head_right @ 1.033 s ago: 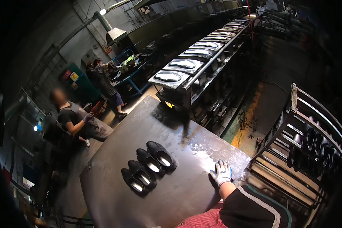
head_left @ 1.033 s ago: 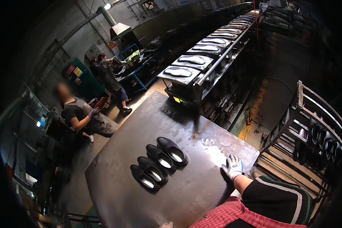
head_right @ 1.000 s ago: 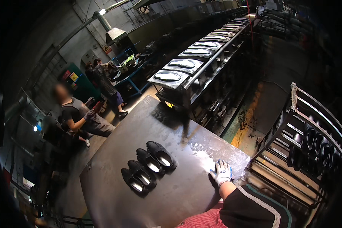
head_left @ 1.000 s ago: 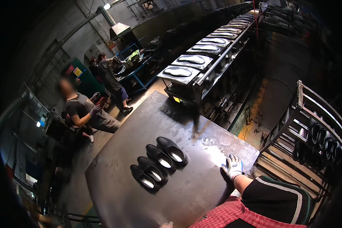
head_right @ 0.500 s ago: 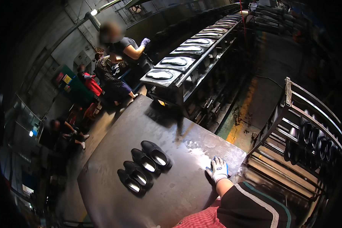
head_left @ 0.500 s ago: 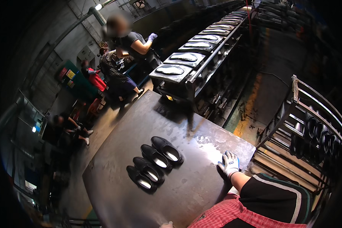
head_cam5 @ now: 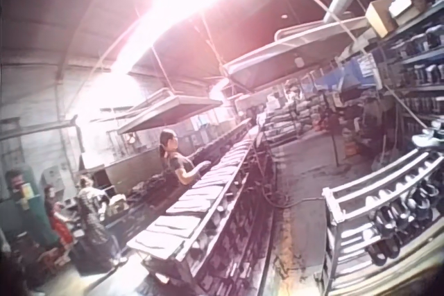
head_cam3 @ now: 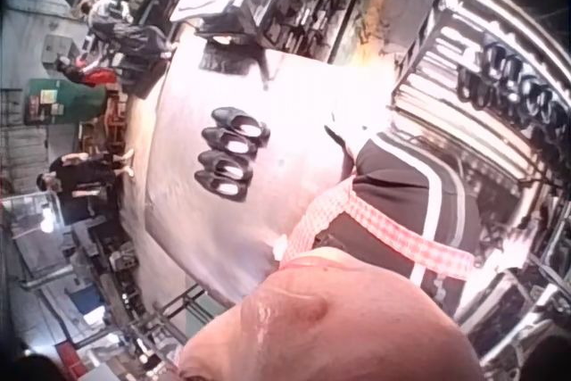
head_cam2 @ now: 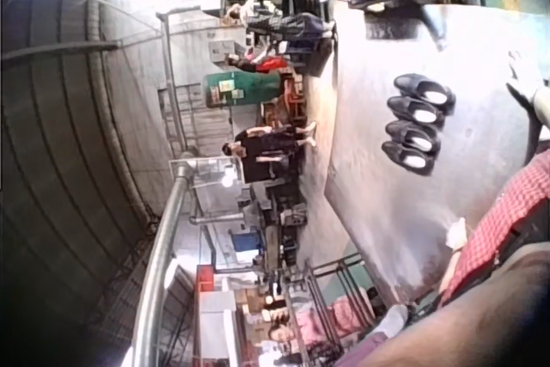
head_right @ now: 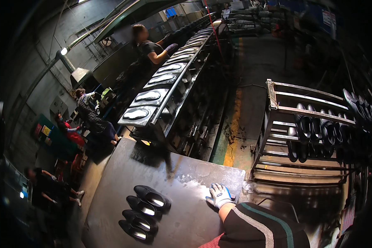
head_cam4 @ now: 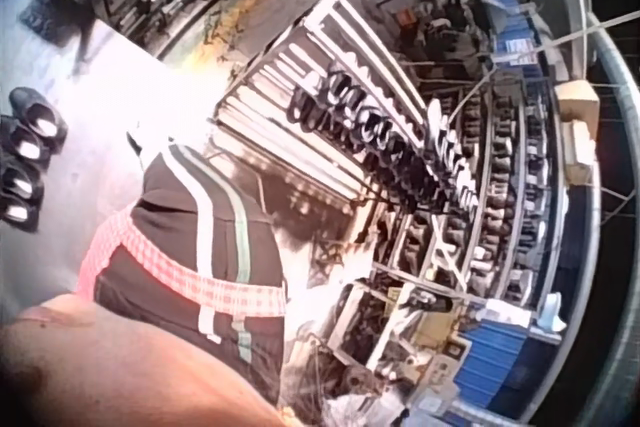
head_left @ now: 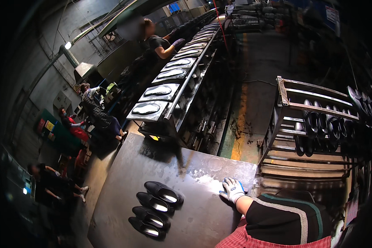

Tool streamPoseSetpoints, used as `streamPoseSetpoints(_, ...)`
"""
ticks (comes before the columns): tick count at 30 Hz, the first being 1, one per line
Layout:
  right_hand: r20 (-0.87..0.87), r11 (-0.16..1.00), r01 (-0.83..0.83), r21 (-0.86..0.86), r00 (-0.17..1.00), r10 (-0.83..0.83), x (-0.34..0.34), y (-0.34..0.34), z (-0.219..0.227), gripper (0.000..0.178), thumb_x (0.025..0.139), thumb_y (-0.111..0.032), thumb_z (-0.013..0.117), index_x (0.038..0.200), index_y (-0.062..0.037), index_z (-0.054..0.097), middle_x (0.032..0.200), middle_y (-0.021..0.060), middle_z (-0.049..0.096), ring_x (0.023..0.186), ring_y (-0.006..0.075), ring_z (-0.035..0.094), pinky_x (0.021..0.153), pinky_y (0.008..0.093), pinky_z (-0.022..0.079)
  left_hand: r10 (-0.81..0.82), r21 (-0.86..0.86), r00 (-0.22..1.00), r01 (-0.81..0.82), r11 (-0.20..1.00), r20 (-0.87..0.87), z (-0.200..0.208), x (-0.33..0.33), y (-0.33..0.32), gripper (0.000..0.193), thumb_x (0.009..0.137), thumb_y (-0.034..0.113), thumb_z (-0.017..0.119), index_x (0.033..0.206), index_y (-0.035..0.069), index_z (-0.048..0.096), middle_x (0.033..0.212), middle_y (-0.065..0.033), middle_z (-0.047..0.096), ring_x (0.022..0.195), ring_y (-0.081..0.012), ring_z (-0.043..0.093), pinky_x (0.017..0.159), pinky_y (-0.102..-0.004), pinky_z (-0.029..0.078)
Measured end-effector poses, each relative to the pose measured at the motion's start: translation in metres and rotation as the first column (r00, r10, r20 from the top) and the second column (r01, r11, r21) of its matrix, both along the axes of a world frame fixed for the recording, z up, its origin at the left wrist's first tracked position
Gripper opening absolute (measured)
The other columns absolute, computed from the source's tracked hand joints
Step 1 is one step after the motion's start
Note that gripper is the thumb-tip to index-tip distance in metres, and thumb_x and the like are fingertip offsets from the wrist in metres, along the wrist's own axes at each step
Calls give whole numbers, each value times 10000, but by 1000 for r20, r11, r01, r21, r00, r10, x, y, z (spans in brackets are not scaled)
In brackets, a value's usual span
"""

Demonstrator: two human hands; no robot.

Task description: Inspecting and cleaning shoe soles in a manufacturing line.

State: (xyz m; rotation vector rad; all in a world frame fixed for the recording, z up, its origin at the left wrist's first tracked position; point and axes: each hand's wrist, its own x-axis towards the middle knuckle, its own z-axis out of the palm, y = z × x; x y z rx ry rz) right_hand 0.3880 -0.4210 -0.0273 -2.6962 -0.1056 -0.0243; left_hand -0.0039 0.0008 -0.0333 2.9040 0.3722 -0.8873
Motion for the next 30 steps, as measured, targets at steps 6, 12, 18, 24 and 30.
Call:
streamPoseSetpoints(6,-13,1000,-10,-24,1000,10,2,0,4,635,877,-534,570,1328,-87,564,1476,146,459,1384,325,385,1151,482,265,13,-1,999,-13,1000,53,-27,-16,17,402,1032,327,296,1087,83,612,994,-208,677,914,-413,648,779,-532,511)
streamPoseSetpoints(12,1,999,-27,-30,1000,27,5,2,5,604,880,-517,581,1302,-85,581,1469,147,461,1376,330,387,1147,483,268,66,12,995,-67,998,73,-31,-25,15,450,1034,372,288,1081,88,634,1023,-208,678,974,-421,636,828,-533,498)
streamPoseSetpoints(18,1,1000,-8,-2,1000,8,1,-2,4,609,872,-508,596,1309,-84,581,1471,149,454,1393,334,355,1150,485,258,482,42,876,-481,875,-18,35,25,-36,527,997,481,326,1051,102,689,1117,-193,678,1038,-411,628,873,-532,487)
streamPoseSetpoints(24,-37,1000,15,4,999,-14,2,5,8,653,856,-528,598,1337,-89,552,1483,139,447,1400,320,360,1165,480,240,650,25,759,-651,759,20,56,30,-46,582,945,577,375,1065,120,715,1174,-165,676,1089,-389,624,915,-526,478)
streamPoseSetpoints(30,-31,1000,12,6,999,-12,2,4,9,652,849,-523,608,1331,-87,554,1480,141,449,1393,326,366,1161,481,244,673,44,739,-674,738,33,45,26,-44,586,938,588,386,1084,123,712,1179,-161,676,1104,-382,622,925,-525,475)
